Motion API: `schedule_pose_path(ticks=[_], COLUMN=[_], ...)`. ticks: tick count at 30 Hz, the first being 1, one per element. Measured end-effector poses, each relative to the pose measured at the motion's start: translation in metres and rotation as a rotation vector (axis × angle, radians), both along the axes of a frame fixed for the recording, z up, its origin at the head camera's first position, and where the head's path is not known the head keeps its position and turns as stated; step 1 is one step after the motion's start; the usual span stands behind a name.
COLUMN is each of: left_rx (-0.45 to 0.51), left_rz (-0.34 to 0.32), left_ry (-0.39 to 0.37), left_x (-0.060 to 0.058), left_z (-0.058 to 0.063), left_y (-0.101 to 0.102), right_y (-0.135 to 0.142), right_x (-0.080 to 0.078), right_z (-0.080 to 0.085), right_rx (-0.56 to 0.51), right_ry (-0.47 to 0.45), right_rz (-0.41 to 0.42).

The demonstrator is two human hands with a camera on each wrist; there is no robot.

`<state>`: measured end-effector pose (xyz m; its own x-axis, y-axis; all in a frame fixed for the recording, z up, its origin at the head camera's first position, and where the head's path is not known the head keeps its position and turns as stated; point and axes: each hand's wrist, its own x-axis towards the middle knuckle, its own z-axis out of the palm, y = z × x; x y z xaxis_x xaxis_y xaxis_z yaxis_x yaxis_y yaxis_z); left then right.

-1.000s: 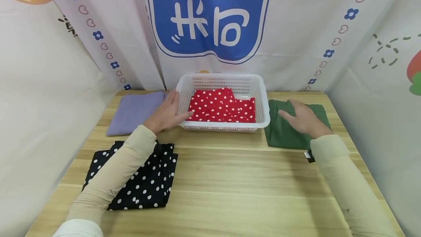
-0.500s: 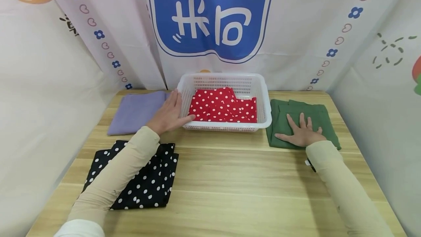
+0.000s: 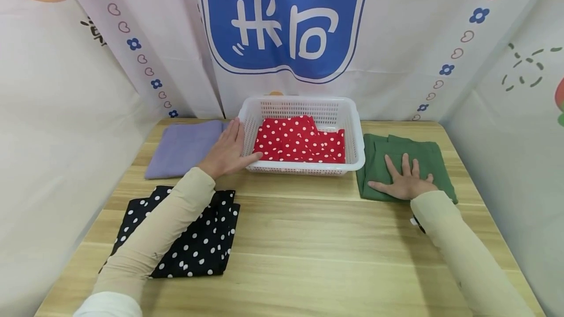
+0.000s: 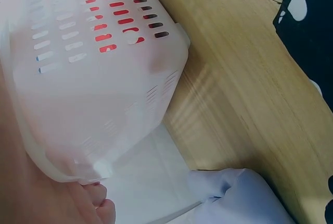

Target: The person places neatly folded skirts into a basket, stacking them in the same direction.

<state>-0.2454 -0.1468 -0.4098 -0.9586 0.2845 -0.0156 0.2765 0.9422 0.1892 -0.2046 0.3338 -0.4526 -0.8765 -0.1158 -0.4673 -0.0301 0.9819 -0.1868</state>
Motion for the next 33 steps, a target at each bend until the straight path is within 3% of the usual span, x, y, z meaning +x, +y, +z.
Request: schedule_pose_path(ticks=[12, 29, 33], left_rx=[-0.004, 0.001, 0.006], left_rz=[-0.006, -0.005, -0.007], left_ry=[0.004, -0.010, -0.013], left_x=[-0.002, -0.001, -0.001], left_z=[0.000, 0.002, 0.002], left_y=[0.000, -0.001, 0.000], right_y=[-0.006, -0.021, -0.024], right_x=[0.033, 0.118, 0.132], right_z=[-0.003, -0.010, -0.011], right_rx=[-0.013, -0.055, -0.069], right_ry=[0.014, 0.111, 0.127], right_rz=[0.010, 0.013, 0.007])
